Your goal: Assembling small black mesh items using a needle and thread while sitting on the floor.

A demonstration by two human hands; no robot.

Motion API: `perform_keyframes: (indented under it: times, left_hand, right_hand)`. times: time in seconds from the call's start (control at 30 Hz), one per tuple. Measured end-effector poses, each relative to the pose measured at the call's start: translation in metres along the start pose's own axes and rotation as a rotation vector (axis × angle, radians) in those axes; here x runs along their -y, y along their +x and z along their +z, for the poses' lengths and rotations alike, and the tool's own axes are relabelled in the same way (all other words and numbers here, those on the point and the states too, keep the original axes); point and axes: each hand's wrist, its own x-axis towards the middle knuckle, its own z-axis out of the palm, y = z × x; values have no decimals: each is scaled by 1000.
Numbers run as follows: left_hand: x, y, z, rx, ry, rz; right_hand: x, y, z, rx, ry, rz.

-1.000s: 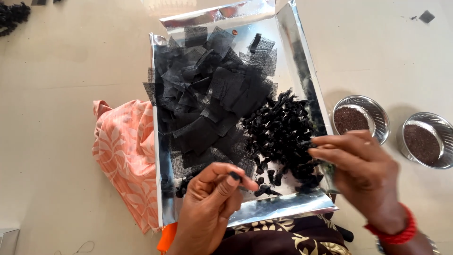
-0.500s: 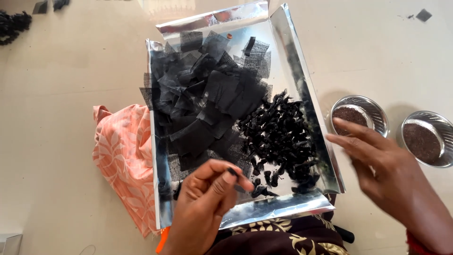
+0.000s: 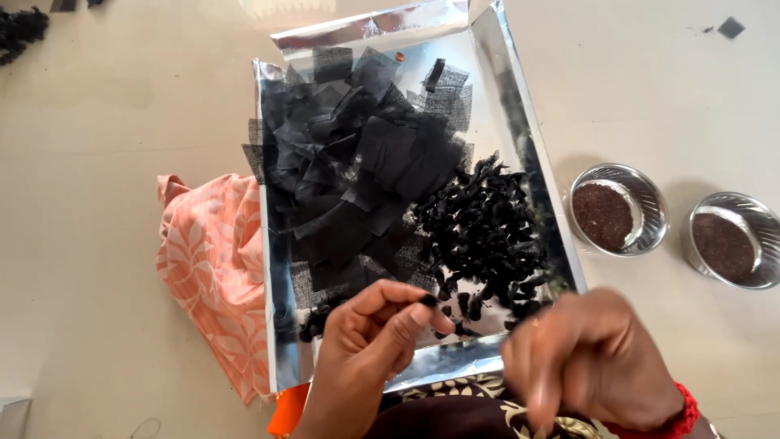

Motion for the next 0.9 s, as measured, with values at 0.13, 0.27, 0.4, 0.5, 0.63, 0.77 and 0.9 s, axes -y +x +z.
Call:
perform_keyframes:
  times: [0.13, 0.27, 0.4, 0.5, 0.63, 0.77, 0.9]
  left_hand:
    - [2, -1, 3, 42, -46, -64]
    - [6, 2, 0, 52, -133, -45]
    - [17, 5, -11, -19, -369, -16]
    - [24, 4, -13, -60, -504, -35]
    - [23, 5, -9, -76, -527, -116]
    - [10, -2, -11, 6, -465, -1]
    - [7, -6, -13, 68, -484, 61]
  right_hand:
    - [-4, 37, 13, -601, -447, -93]
    - [-21, 50, 16, -387, -1006, -67]
    - [-27, 49, 14, -145, -1337, -209]
    - [-15, 51, 19, -132, -1471, -373]
    - [-8, 46, 17, 28, -1622, -526]
    - [2, 12, -28, -408, -1492, -252]
    - [24, -26, -50, -506, -1849, -74]
